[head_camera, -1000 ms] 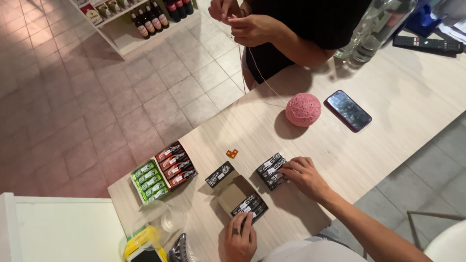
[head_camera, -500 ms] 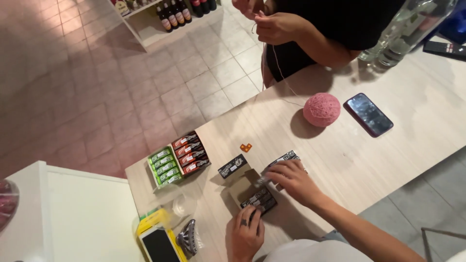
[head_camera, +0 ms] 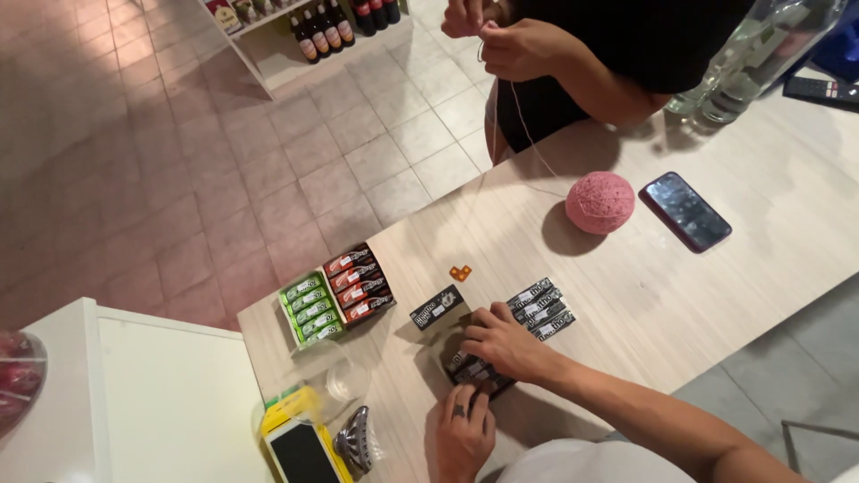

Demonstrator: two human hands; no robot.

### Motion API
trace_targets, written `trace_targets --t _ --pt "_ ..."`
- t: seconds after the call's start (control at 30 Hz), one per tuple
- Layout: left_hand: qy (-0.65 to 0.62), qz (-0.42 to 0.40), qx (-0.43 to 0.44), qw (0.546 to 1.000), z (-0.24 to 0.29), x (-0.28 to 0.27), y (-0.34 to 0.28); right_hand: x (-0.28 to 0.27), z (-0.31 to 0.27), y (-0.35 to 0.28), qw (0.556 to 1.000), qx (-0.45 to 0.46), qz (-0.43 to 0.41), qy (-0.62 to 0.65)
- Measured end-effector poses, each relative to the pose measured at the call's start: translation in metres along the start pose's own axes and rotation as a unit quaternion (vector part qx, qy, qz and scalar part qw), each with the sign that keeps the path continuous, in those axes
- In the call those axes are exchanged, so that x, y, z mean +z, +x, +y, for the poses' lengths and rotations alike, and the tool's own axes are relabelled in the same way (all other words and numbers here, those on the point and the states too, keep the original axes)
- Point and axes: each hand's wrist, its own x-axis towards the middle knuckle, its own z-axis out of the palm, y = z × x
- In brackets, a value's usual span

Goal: Packing and organizing small retail packages into display boxes on a counter.

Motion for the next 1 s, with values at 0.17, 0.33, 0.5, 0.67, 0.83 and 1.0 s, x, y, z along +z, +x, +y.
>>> trace_targets --t 0.17,0.33,0.5,0.67,0.83,1.0 --pt "-0.002 0.017 0.013 1.000 0.002 -0.014 0.016 0.002 -0.002 -0.007 1.000 0.006 -0.017 0.005" --pt "-0.051 -0.017 -0.010 0.999 -0.007 0.021 -0.021 -0.001 -0.012 -0.012 0.999 0.029 -0.002 0.027" --pt "-0.056 -0.014 -0.011 0.998 -0.006 0.016 -0.017 0.003 -0.014 -0.018 0.999 0.033 -0.001 0.022" --pt "-0.009 0.018 0.019 1.000 0.003 -0.017 0.017 0.009 0.019 -0.036 0.995 0.055 0.078 0.040" --pt "-0.071 0.019 0.015 0.997 -0.001 -0.001 0.006 -0.026 0.081 -0.065 0.960 0.275 -0.028 0.039" --pt "-0.080 0.029 0.015 0.996 0.003 -0.010 0.017 -0.024 0.102 -0.085 0.962 0.253 -0.034 0.098"
